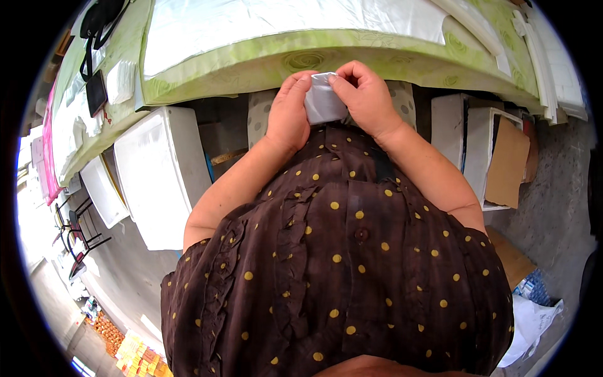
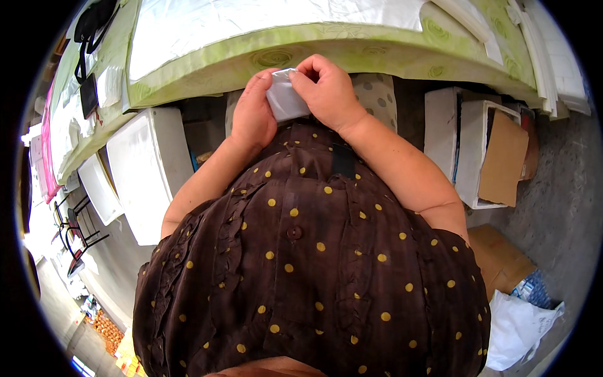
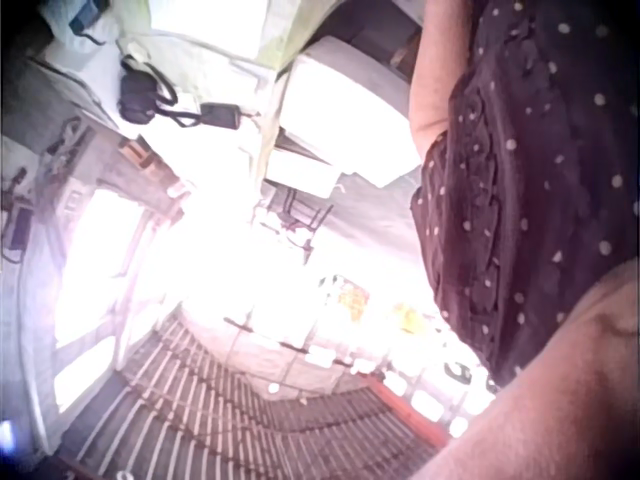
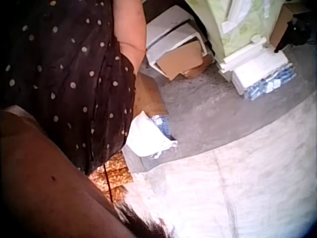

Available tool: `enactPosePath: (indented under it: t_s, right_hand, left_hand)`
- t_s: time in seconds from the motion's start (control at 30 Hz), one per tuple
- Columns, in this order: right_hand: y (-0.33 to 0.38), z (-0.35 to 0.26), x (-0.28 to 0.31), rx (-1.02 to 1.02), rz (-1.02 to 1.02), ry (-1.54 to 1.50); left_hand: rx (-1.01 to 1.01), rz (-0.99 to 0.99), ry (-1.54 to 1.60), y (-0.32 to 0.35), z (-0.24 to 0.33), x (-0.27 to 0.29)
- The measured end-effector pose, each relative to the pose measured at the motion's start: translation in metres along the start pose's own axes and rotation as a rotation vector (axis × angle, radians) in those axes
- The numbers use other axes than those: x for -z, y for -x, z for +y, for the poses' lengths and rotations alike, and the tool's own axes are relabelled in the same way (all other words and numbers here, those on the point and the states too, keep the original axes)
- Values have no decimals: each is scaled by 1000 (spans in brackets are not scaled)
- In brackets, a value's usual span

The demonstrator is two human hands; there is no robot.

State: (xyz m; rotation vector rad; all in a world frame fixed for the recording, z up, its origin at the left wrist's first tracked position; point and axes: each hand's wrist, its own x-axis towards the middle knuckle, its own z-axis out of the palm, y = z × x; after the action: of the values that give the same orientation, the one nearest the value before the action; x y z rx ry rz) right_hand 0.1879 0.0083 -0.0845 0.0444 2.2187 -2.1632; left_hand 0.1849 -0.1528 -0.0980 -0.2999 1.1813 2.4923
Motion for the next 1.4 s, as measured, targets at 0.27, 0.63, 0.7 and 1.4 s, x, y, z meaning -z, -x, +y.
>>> enactPosePath:
  t_s: [0.27,0.63,0.7,1.4]
  right_hand:
    - [2,1,-1,47,148,-144]
    - [3,-13,0,-62,53,-499]
    - [3,-11,3,-31,35,-494]
    - [-4,-9,-3,172,122,-355]
  left_hand:
    - [-197,109,149,0,7,-11]
    - [-174,40,-104,3,-4,-4]
    - [-174,38,-87,4,-3,-5]
    - [-255,21,-344,3,0,-5]
